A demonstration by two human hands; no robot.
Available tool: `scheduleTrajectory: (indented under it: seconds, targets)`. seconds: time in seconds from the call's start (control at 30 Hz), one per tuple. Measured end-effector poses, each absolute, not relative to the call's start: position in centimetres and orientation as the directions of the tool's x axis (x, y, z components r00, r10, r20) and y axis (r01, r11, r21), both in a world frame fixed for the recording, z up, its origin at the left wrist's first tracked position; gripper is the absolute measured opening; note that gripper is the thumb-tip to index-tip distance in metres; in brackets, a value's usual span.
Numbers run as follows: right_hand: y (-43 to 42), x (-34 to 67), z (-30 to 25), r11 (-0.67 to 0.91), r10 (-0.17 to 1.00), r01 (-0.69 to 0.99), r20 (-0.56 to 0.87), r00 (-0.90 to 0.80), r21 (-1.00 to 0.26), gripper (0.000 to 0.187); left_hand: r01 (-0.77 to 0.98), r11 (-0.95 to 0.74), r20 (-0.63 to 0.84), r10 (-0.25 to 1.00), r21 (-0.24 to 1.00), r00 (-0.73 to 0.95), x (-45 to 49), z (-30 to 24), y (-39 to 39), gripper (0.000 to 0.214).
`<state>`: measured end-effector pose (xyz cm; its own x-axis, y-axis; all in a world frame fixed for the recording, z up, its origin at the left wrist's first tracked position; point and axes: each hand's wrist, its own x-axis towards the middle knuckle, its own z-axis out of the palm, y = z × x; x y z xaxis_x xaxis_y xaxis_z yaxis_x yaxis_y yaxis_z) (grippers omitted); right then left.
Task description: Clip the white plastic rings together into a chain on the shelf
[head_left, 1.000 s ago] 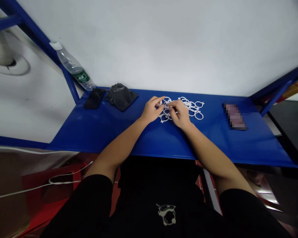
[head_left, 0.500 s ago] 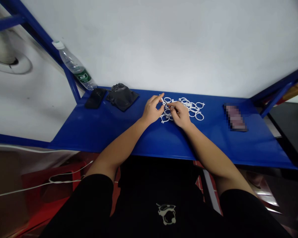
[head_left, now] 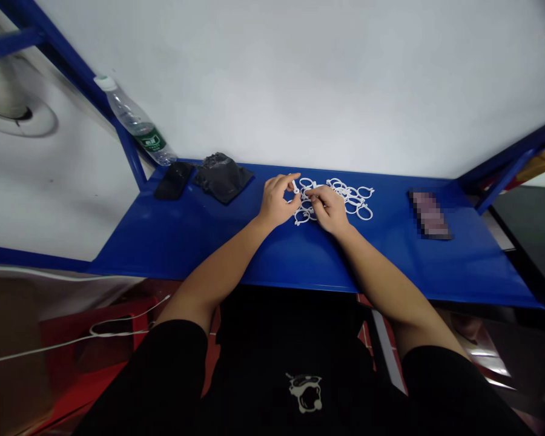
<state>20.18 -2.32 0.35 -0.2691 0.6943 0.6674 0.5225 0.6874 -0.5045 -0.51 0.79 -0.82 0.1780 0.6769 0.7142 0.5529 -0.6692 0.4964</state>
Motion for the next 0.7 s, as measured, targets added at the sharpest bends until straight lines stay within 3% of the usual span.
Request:
scheduleTrajectory:
  seconds: [0.37, 0.7]
  targets:
    - [-2.51, 20.53, 0.62, 0.672, 0.7, 0.544, 0.671, -0.244, -0.503, 0.039, 0.445, -0.718, 0.717, 0.665, 0.535, 0.211, -0.56, -0.57, 0.38, 0.023]
    - [-2.01, 20.93, 0.15, 0.628, 0.721, 0.59, 0.665, -0.195, -0.508, 0.036, 0.425, -0.744, 0.739, 0.637, 0.515, 0.22, -1.02, -0.93, 0.39, 0.036]
